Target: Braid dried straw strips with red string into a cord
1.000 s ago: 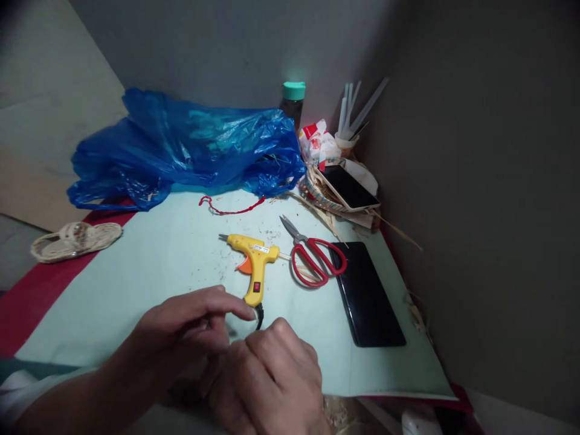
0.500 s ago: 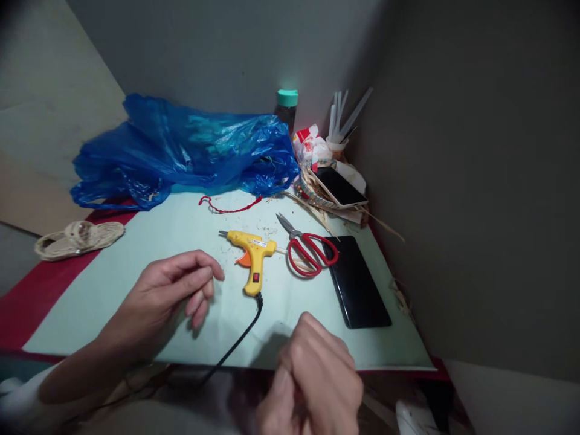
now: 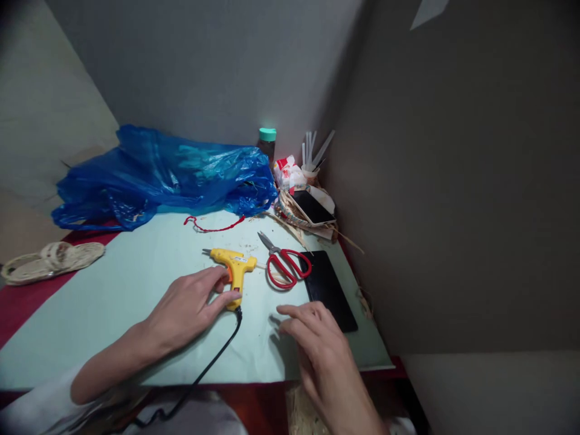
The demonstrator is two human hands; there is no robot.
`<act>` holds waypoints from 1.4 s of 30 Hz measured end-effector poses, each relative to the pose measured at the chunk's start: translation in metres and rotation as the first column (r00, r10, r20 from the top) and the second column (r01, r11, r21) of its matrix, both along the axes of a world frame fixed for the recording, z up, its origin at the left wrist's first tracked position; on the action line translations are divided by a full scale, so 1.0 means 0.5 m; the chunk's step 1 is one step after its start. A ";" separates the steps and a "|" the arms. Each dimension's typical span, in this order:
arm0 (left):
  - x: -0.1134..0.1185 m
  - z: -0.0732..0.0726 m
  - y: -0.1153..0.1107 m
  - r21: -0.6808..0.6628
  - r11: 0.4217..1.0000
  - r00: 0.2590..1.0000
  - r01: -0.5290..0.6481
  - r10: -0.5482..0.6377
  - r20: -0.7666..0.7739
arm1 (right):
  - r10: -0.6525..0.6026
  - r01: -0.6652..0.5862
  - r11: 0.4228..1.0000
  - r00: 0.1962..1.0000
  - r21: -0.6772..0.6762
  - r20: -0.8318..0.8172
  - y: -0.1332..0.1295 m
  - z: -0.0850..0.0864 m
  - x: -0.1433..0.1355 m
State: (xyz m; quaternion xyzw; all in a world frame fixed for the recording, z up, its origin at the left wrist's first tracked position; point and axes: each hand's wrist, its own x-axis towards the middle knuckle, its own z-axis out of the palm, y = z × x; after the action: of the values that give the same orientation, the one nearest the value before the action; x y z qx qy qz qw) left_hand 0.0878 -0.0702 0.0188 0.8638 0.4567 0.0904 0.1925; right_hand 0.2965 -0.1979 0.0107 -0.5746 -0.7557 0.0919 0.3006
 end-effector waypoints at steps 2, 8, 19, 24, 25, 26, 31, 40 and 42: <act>0.015 -0.004 -0.002 0.014 1.000 0.995 -0.013 0.014 -0.094 | -0.069 0.072 0.997 0.993 -0.026 0.095 0.031 0.004 0.002; 0.026 -0.015 0.005 0.042 0.997 0.984 -0.068 0.074 -0.162 | -0.295 0.386 0.921 0.780 -0.054 0.552 0.164 0.009 -0.002; 0.025 -0.026 -0.005 -0.015 0.998 0.978 -0.066 0.062 -0.200 | -0.357 0.517 0.851 0.702 -0.096 0.616 0.252 0.010 -0.029; 0.023 -0.027 -0.007 -0.046 0.998 0.978 -0.038 0.028 -0.206 | -0.360 0.544 0.832 0.680 -0.109 0.639 0.283 -0.005 -0.022; 0.022 -0.027 -0.007 -0.049 0.998 0.977 -0.042 0.031 -0.210 | -0.359 0.542 0.833 0.679 -0.107 0.641 0.286 -0.007 -0.020; 0.019 -0.027 -0.008 -0.050 0.998 0.977 -0.047 0.036 -0.210 | -0.360 0.538 0.837 0.679 -0.099 0.639 0.287 -0.009 -0.019; -0.007 -0.024 -0.009 -0.065 0.992 0.987 -0.103 0.094 -0.131 | -0.366 0.434 0.900 0.809 -0.047 0.460 0.230 0.008 -0.018; -0.056 0.002 -0.010 -0.253 0.956 0.964 -0.151 0.198 0.175 | -0.375 -0.025 0.885 0.555 -0.466 -0.743 0.078 -0.047 -0.141; -0.054 -0.008 -0.022 -0.207 0.971 0.972 -0.117 0.155 0.179 | -0.393 -0.051 0.891 0.411 -0.451 -0.823 0.091 -0.058 -0.179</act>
State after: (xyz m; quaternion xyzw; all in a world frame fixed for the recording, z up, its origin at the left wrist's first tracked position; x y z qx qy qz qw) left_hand 0.0609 -0.0811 0.0147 0.7943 0.5008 0.1419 0.3132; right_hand 0.2069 -0.1522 -0.0184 -0.5607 -0.3755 0.5064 0.5368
